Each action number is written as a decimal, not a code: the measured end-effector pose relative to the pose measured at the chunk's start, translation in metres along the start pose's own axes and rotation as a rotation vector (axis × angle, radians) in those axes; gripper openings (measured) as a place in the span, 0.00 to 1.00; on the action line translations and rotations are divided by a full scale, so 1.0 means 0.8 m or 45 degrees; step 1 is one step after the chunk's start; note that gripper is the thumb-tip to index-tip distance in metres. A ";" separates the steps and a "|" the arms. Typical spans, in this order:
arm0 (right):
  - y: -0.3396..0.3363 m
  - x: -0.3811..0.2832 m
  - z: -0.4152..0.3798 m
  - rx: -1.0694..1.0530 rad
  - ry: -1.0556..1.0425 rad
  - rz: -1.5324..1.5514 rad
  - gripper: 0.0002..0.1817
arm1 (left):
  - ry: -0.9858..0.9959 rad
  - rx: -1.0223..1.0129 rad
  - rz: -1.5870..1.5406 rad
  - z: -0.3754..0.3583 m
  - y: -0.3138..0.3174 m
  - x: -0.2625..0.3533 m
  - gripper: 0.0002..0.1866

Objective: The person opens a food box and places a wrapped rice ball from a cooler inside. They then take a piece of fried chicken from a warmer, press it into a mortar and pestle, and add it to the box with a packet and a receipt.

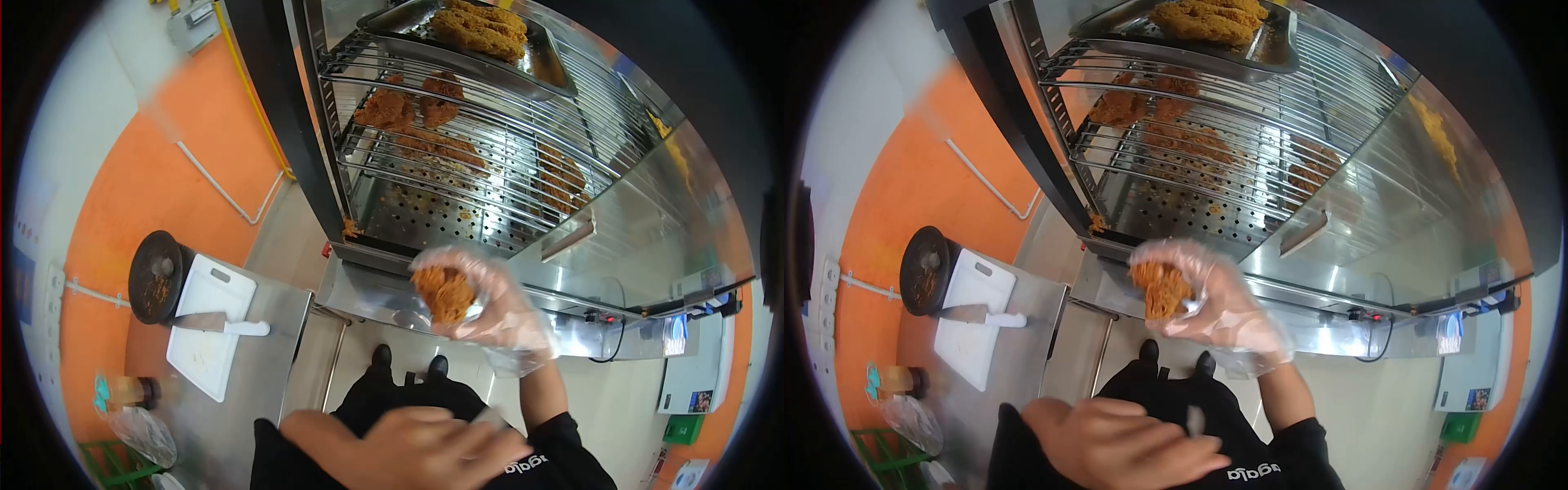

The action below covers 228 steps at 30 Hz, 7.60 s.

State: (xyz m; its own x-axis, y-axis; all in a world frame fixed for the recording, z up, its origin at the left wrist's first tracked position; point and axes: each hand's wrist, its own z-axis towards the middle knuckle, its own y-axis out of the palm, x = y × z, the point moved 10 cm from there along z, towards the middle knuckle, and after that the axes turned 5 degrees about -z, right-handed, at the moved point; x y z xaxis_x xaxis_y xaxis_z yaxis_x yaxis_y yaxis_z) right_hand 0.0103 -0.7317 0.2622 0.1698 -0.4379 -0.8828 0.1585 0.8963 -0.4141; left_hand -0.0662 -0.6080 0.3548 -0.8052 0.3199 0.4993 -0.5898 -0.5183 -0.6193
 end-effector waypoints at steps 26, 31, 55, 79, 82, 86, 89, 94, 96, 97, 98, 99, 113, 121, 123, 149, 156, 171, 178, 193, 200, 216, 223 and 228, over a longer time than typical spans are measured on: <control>-0.149 -0.001 0.102 0.646 0.735 -1.632 0.26 | -1.238 0.149 -0.028 -0.263 -0.010 -0.212 0.06; -0.070 -0.081 0.021 1.027 -0.089 -1.274 0.35 | -1.209 0.139 -0.104 -0.258 0.005 -0.223 0.08; -0.049 0.064 -0.283 0.895 0.603 -0.672 0.26 | -0.673 0.035 0.154 -0.064 0.119 -0.193 0.08; -0.284 0.122 -0.514 1.007 0.625 -0.451 0.30 | -0.586 0.862 0.730 0.070 0.123 -0.155 0.16; -0.290 0.122 -0.522 1.052 0.646 -0.468 0.30 | -0.665 0.880 0.731 0.061 0.110 -0.163 0.16; -0.298 0.111 -0.532 1.094 0.654 -0.590 0.26 | -0.897 0.877 0.709 0.038 0.080 -0.183 0.18; -0.307 0.098 -0.525 1.184 0.696 -0.671 0.28 | -0.772 1.010 0.710 0.019 0.055 -0.195 0.15; -0.335 0.101 -0.533 1.386 0.766 -0.551 0.28 | -0.818 1.030 0.828 -0.016 0.001 -0.230 0.17; -0.358 0.092 -0.540 1.490 0.697 -0.589 0.28 | -0.814 1.032 0.877 -0.033 -0.024 -0.241 0.17; -0.373 0.086 -0.542 1.538 0.616 -0.623 0.27 | -0.891 1.005 0.889 -0.041 -0.036 -0.251 0.17; -0.393 0.078 -0.544 1.591 0.598 -0.700 0.28 | -0.914 1.006 0.924 -0.046 -0.047 -0.255 0.18; -0.414 0.070 -0.545 1.635 0.577 -0.778 0.28 | -0.941 1.011 0.964 -0.054 -0.058 -0.259 0.19; -0.515 0.091 -0.548 1.765 0.884 -1.026 0.29 | -1.024 0.994 1.165 -0.106 -0.134 -0.310 0.28; -0.484 0.084 -0.509 1.672 0.696 -0.947 0.26 | -1.114 0.984 1.336 -0.108 -0.141 -0.315 0.29; -0.466 0.086 -0.491 1.600 0.584 -0.808 0.25 | -1.049 0.983 1.379 -0.116 -0.144 -0.322 0.29; -0.619 0.133 -0.381 1.126 0.164 -1.692 0.18 | -0.692 0.666 -0.239 0.073 0.335 -0.012 0.04; -0.594 0.117 -0.382 1.177 0.168 -1.690 0.19 | -0.777 0.954 -0.244 0.042 0.308 -0.014 0.05; -0.468 0.140 -0.498 1.349 -0.028 1.162 0.29 | -0.790 0.832 -0.391 0.086 0.326 -0.018 0.04; -0.451 0.160 -0.502 1.212 -0.010 1.434 0.28 | -0.765 0.363 -0.356 0.202 0.399 -0.012 0.25; -0.405 0.202 -0.677 1.334 0.322 0.947 0.47 | -0.532 0.442 -0.345 0.252 0.449 -0.019 0.27; -0.404 0.180 -0.700 1.336 0.104 0.964 0.48 | -0.300 0.172 -0.359 0.289 0.521 0.008 0.33; -0.409 0.194 -0.641 1.066 0.020 1.277 0.44 | -0.413 -0.225 -0.216 0.185 0.582 -0.014 0.31; -0.320 0.177 -0.514 0.711 0.076 1.427 0.43 | -1.135 0.127 -0.110 -0.094 0.469 -0.070 0.29; -0.231 0.130 -0.440 0.632 0.115 1.427 0.37 | -0.992 0.538 -0.056 -0.046 0.353 -0.084 0.30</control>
State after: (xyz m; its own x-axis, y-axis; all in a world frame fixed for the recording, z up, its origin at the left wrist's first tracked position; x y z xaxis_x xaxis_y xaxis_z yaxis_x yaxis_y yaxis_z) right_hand -0.3439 -0.9184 0.1688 0.3852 0.5816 -0.7165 0.3247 0.6413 0.6951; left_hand -0.1805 -0.7466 0.1242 -0.4214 -0.2047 0.8834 -0.4234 -0.8171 -0.3913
